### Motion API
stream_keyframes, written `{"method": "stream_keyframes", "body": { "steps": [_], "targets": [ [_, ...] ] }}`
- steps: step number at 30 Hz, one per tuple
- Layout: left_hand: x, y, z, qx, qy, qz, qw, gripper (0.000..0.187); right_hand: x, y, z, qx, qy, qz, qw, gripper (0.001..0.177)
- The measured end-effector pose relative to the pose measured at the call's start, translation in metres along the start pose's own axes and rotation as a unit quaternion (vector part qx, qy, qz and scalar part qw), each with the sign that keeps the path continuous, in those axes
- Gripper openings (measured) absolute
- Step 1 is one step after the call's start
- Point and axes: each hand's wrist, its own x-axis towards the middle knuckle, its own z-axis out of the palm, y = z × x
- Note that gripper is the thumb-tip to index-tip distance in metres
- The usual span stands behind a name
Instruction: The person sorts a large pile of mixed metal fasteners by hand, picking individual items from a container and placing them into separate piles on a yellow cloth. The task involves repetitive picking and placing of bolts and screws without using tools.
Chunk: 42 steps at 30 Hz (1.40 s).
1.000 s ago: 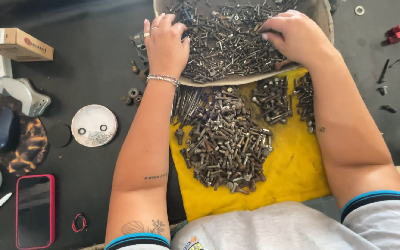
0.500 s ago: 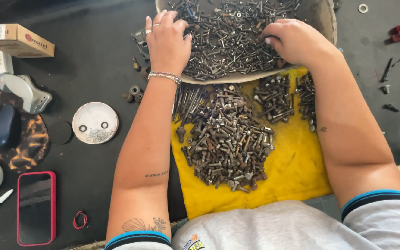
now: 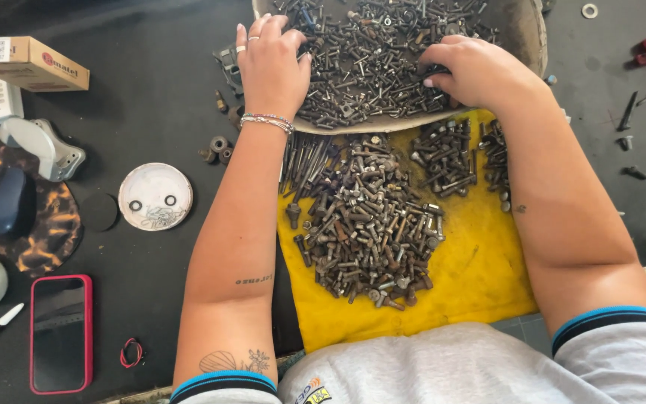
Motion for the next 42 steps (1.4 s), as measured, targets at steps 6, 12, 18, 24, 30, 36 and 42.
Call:
{"method": "stream_keyframes", "body": {
  "steps": [6,12,18,24,30,36,42],
  "targets": [
    [0.0,-0.001,0.001,0.005,0.005,0.003,1.0,0.017,0.001,0.004,0.004,-0.055,0.045,-0.037,0.997,0.038],
    [0.001,0.002,-0.002,0.002,-0.008,-0.005,1.0,0.018,-0.007,0.001,-0.002,-0.046,0.064,0.017,0.997,0.03],
    [0.0,0.001,-0.001,0.0,-0.005,-0.002,1.0,0.017,-0.005,-0.009,-0.006,-0.026,-0.009,0.06,0.998,0.038],
    [0.001,0.001,-0.001,0.003,-0.011,-0.007,1.0,0.017,-0.004,-0.009,-0.004,-0.047,-0.026,0.067,0.996,0.04],
    [0.0,-0.001,0.002,0.006,-0.001,0.002,1.0,0.018,-0.007,-0.013,-0.005,-0.051,-0.045,0.063,0.996,0.038],
    [0.0,-0.001,0.002,0.006,0.0,0.002,1.0,0.017,-0.01,-0.02,-0.011,-0.053,-0.07,0.071,0.994,0.042],
    [0.001,0.001,0.001,0.008,-0.001,-0.006,1.0,0.017,-0.01,-0.017,-0.006,-0.055,-0.067,0.058,0.995,0.038]
  ]
}}
